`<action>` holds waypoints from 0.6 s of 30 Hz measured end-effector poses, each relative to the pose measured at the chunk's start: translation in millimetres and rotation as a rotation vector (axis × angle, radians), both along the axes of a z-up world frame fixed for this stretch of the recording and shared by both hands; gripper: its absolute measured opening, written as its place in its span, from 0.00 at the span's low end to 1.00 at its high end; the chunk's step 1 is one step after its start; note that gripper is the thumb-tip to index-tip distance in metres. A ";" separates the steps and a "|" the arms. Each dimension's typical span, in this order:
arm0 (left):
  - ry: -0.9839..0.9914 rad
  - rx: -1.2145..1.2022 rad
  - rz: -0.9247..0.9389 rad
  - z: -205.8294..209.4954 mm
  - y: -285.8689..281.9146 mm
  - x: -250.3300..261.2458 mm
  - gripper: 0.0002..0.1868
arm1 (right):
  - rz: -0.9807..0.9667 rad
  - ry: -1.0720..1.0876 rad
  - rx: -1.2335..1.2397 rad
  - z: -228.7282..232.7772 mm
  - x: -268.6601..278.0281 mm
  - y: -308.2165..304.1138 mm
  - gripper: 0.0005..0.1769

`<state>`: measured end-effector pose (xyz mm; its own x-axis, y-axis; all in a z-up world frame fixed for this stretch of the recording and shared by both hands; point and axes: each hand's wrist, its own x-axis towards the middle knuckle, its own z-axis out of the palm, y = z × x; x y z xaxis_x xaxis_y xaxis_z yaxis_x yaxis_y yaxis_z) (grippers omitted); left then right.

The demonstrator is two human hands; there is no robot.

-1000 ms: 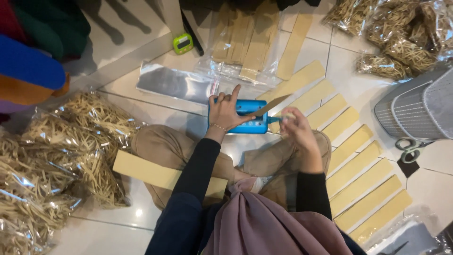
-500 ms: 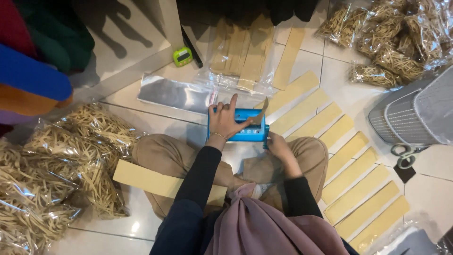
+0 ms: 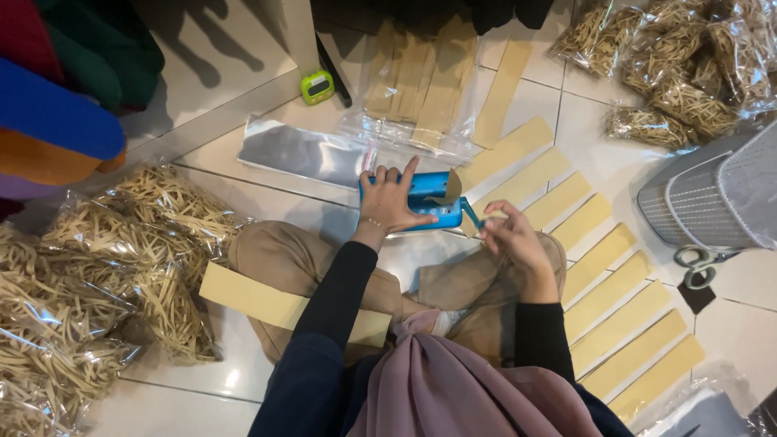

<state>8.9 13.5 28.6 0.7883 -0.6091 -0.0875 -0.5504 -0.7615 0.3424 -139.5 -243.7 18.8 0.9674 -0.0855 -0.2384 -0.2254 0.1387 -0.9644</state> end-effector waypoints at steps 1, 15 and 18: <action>0.000 0.002 -0.001 -1.5 -0.3 0.2 0.61 | -0.001 0.000 0.002 -2.4 12.3 -1.8 0.17; -0.024 -0.105 0.040 -19.8 -2.0 -4.1 0.54 | -0.277 0.576 -0.520 -299.8 137.8 -95.6 0.22; -0.085 -0.211 0.067 -32.1 -3.1 -3.2 0.54 | 0.214 0.474 -1.133 -201.7 79.0 -33.0 0.28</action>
